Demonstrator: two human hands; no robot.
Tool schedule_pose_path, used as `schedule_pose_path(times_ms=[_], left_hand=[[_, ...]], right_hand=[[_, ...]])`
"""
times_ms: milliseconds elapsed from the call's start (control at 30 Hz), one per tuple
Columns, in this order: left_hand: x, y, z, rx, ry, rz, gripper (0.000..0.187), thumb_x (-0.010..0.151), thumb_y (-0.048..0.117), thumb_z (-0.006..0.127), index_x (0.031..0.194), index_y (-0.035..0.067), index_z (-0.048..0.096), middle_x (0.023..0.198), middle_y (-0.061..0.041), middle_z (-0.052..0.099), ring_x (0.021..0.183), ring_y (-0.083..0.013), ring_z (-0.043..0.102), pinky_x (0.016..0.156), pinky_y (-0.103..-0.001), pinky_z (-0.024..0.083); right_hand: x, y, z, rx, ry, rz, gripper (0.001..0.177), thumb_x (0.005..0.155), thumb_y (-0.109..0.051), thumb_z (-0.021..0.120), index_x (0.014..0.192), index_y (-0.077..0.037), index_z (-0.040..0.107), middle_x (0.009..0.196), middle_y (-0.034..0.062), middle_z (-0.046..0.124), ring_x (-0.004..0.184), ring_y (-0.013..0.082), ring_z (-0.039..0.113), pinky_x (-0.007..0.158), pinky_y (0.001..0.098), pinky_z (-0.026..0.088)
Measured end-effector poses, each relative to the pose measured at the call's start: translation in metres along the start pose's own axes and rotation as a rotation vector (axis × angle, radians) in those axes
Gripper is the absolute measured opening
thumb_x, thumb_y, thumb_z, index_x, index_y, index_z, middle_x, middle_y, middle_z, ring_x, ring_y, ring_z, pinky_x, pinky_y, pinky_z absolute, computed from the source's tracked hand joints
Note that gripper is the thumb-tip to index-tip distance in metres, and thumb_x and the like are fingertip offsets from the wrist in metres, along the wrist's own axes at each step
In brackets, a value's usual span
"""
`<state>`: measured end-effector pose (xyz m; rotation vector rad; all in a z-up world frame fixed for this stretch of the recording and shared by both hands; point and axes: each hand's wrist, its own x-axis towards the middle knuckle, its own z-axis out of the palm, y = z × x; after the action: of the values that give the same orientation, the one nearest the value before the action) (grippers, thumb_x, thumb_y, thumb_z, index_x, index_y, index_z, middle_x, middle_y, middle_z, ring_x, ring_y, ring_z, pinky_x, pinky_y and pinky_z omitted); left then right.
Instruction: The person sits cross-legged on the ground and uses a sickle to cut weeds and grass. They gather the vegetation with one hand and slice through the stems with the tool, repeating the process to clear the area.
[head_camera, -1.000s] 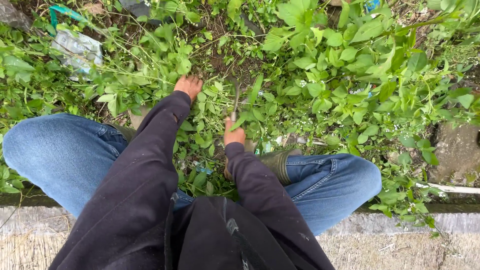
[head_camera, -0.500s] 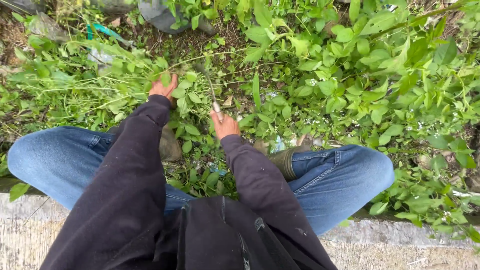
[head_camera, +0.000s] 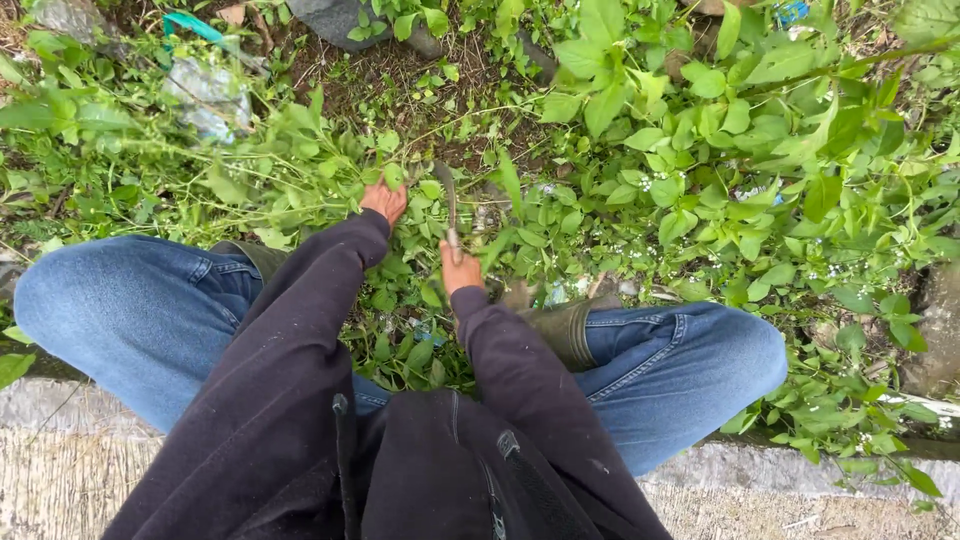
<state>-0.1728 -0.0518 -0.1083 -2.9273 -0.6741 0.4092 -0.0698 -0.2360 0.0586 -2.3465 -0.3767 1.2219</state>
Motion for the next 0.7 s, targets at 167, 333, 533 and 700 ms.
schedule_pose_path(times_ms=[167,333,533,700], left_hand=[[-0.024,-0.006,-0.048,-0.246,0.111,-0.15,0.021,0.094,0.006,0.047,0.107,0.003,0.063,0.078,-0.019,0.07,0.083,-0.0401,0.068,0.065,-0.054,0.047],[-0.021,-0.019,-0.043,-0.016,-0.063,-0.039,0.085,0.088,0.005,0.063,0.163,0.01,0.024,0.143,-0.032,0.05,0.111,-0.0432,0.067,0.08,-0.059,0.055],[-0.002,-0.046,-0.116,-0.346,-0.153,-0.018,0.103,0.084,-0.006,0.068,0.166,0.019,0.011,0.174,-0.008,-0.003,0.125,-0.0401,0.059,0.096,-0.083,0.041],[0.027,-0.053,-0.1,-0.421,-0.188,0.041,0.064,0.082,-0.007,0.068,0.142,0.005,0.049,0.176,-0.008,0.002,0.117,-0.0393,0.067,0.089,-0.071,0.055]], right_hand=[[0.042,-0.031,-0.016,0.251,0.184,-0.007,0.074,0.102,-0.069,0.047,0.122,0.001,0.059,0.083,0.0114,0.06,0.06,0.0159,0.06,0.056,0.0317,0.053],[0.016,-0.019,-0.003,0.208,-0.038,0.119,0.067,0.096,-0.069,0.051,0.108,-0.004,0.06,0.063,0.0067,0.06,0.042,0.0147,0.056,0.038,0.0311,0.049],[-0.026,-0.026,-0.011,-0.061,-0.066,0.021,0.077,0.091,-0.074,0.049,0.094,0.0,0.07,0.069,0.0216,0.068,0.067,0.0297,0.07,0.063,0.0433,0.055],[-0.006,-0.036,-0.034,0.009,0.173,0.012,0.089,0.097,-0.073,0.042,0.131,0.007,0.061,0.113,0.0348,0.067,0.111,0.0427,0.067,0.092,0.0519,0.052]])
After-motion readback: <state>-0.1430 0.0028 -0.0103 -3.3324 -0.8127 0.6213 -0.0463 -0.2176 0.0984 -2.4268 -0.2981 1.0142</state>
